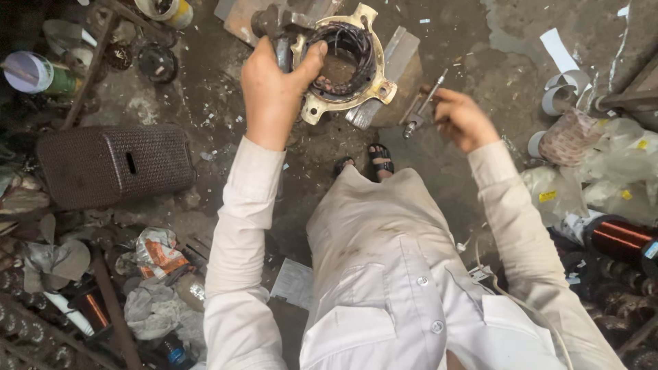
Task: The person disassembles a circular electrical component on a workbench using pliers and a hammer. They remove internal parts, inspect the housing, and strike it with a hammer to adjust or remove components.
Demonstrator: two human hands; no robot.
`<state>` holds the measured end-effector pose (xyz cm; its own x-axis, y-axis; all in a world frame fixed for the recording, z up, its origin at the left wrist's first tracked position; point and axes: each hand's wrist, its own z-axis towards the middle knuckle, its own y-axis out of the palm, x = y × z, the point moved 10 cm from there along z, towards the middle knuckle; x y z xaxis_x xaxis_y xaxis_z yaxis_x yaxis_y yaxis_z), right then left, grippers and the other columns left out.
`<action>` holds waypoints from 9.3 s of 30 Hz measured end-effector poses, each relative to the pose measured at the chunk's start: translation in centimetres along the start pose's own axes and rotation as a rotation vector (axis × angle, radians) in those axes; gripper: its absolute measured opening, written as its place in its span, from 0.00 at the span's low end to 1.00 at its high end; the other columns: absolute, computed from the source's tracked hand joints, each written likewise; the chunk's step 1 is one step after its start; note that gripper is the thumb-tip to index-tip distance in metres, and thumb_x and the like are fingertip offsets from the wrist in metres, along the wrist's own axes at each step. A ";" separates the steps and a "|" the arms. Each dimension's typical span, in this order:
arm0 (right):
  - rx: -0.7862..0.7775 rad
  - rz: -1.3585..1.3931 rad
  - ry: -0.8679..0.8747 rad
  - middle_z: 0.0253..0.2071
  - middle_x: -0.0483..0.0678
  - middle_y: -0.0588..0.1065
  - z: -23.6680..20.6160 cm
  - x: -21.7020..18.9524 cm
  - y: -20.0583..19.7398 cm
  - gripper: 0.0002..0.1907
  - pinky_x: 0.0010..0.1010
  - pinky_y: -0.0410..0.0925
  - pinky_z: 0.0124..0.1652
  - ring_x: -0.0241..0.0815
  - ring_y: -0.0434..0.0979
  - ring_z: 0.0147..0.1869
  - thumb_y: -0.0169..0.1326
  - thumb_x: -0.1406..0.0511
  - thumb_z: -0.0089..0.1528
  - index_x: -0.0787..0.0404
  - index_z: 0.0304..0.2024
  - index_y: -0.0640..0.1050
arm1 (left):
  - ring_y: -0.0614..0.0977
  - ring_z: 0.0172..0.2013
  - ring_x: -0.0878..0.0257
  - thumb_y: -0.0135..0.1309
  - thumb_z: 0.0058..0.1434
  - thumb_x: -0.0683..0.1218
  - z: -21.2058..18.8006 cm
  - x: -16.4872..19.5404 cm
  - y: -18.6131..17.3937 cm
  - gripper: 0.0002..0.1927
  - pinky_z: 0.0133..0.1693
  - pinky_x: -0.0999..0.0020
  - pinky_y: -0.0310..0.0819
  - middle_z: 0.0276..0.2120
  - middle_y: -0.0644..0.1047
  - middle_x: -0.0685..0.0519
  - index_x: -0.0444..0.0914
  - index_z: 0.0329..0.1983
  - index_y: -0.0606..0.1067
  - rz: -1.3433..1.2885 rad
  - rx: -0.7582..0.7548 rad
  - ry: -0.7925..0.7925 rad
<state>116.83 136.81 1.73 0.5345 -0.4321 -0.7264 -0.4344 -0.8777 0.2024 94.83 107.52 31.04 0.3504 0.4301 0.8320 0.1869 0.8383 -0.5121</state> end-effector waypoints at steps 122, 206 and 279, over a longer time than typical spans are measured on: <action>0.637 -1.007 -0.648 0.25 0.48 0.71 -25.4 -16.7 18.7 0.16 0.34 0.61 0.28 0.40 0.69 0.25 0.54 0.60 0.72 0.62 0.58 0.73 | 0.68 0.69 0.48 0.82 0.36 0.60 -0.4 1.4 3.6 0.68 0.69 0.48 0.52 0.67 0.69 0.45 0.42 0.75 0.56 -0.033 -0.408 0.534; 0.500 -0.980 -0.768 0.32 0.52 0.71 -29.1 -27.4 21.4 0.18 0.38 0.65 0.36 0.45 0.71 0.33 0.49 0.57 0.75 0.66 0.56 0.73 | 0.52 0.78 0.45 0.82 0.36 0.63 -2.2 -2.7 3.1 0.77 0.72 0.35 0.47 0.78 0.51 0.44 0.41 0.79 0.44 -0.216 -0.350 0.200; -1.214 -1.536 -1.170 0.28 0.50 0.72 -5.2 -38.8 29.2 0.06 0.35 0.63 0.28 0.44 0.71 0.29 0.51 0.67 0.71 0.65 0.41 0.72 | 0.66 0.70 0.47 0.80 0.37 0.58 -4.3 6.3 7.2 0.71 0.72 0.41 0.48 0.68 0.67 0.41 0.36 0.77 0.49 0.385 0.925 -0.665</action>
<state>87.17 126.91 39.26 -0.7839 0.3352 -0.5226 0.4870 -0.1903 -0.8524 102.33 114.84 31.62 -0.3542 0.5659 0.7445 -0.6507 0.4227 -0.6308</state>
